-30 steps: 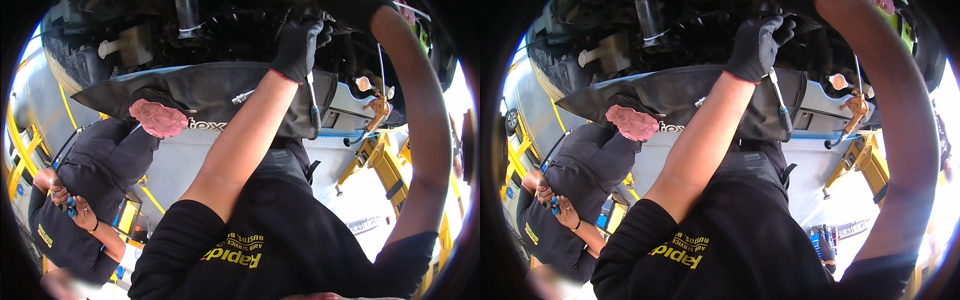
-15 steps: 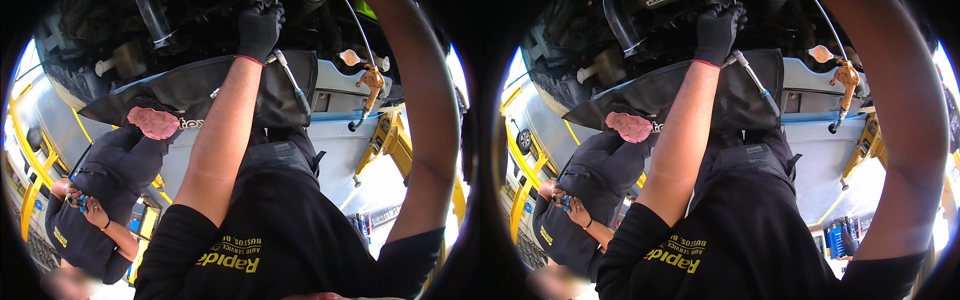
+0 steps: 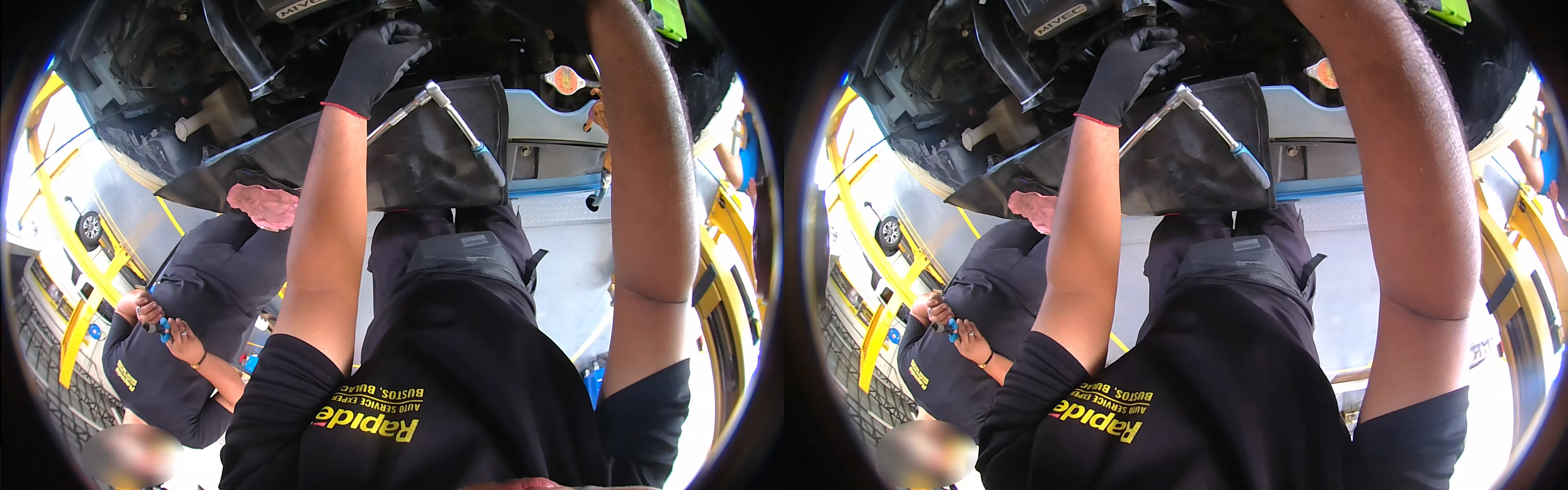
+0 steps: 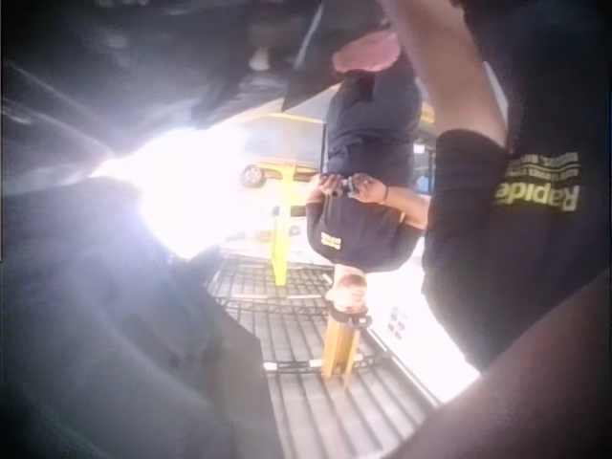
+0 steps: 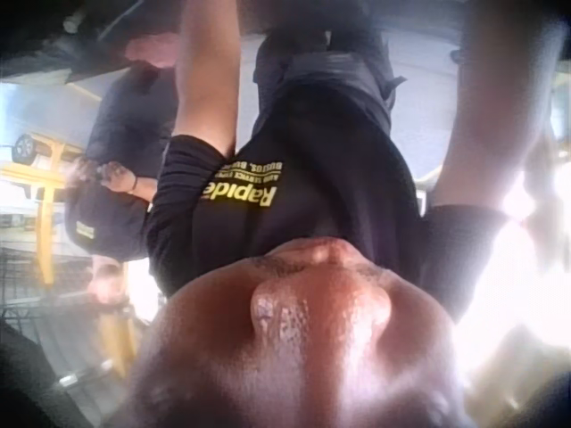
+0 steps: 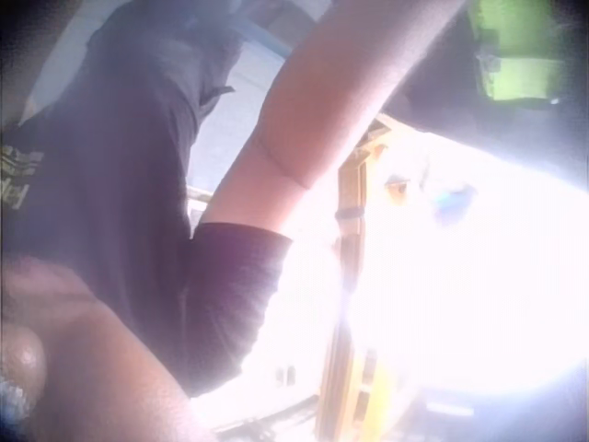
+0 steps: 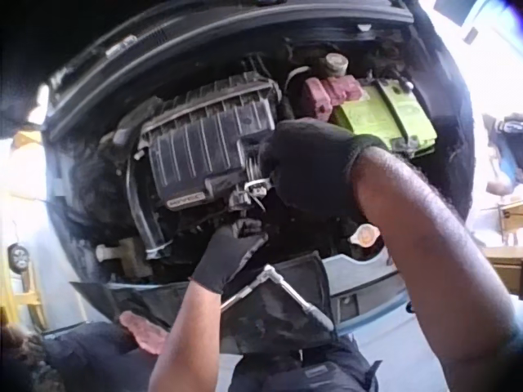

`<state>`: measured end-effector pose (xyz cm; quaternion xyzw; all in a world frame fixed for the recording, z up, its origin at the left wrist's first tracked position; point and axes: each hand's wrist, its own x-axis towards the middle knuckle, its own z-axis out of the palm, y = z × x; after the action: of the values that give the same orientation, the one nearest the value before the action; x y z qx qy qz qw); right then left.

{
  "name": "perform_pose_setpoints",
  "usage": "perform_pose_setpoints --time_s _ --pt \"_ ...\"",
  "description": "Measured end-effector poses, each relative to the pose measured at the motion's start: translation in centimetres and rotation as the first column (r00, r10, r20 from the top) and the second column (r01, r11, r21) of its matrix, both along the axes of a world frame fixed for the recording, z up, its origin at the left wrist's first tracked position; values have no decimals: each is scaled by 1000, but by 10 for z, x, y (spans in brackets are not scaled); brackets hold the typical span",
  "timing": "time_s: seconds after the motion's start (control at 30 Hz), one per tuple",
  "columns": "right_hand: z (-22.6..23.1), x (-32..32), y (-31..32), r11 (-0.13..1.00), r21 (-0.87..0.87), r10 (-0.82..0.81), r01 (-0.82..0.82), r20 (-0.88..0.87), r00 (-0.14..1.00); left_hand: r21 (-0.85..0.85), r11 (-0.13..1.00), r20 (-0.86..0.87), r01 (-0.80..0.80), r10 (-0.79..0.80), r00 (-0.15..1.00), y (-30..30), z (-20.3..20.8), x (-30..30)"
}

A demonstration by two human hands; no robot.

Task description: The person works under the hood of a car, using a ratchet and pliers to manipulate hoses and fasteners near the engine. A second person assists by holding parts and handing tools. The camera wearer repeatedly reaches into the engine bay to adjust components and secure connections.

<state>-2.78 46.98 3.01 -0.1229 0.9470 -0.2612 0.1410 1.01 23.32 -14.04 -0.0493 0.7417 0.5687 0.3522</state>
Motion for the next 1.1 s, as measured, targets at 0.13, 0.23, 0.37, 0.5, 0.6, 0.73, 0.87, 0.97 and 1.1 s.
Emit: perform_pose_setpoints --time_s 0.13,0.23,0.37,0.5,0.6,0.73,0.87,0.97,1.1 --pt "-13 0 6 996 -71 41 -46 -78 996 -116 990 -150 -86 68 986 -10 19 -2" --pt "-21 -1 8 990 -139 20 -27 -46 999 -81 984 -193 -156 137 971 -11 16 -2" --pt "-24 2 9 977 -211 6 -12 -28 1000 138 941 -77 -309 322 944 33 16 7" --pt "-29 -2 9 964 -265 -2 -1 -12 1000 180 899 -57 -398 414 909 78 4 -3" --pt "-31 -2 7 953 -302 -8 8 3 1000 136 920 -121 -367 383 916 66 -21 -5" --pt "-35 0 9 936 -350 -34 40 22 999 -168 955 -281 -243 190 941 46 -12 1" --pt "-40 5 9 910 -410 -54 64 36 998 -444 862 -654 -245 -125 746 21 13 8" --pt "-54 8 10 896 -443 -44 4 -79 996 -589 760 -677 -274 -280 681 2 14 5" --pt "-64 13 6 891 -454 -58 2 -109 992 -647 637 -745 -420 -409 527 -2 14 -2"
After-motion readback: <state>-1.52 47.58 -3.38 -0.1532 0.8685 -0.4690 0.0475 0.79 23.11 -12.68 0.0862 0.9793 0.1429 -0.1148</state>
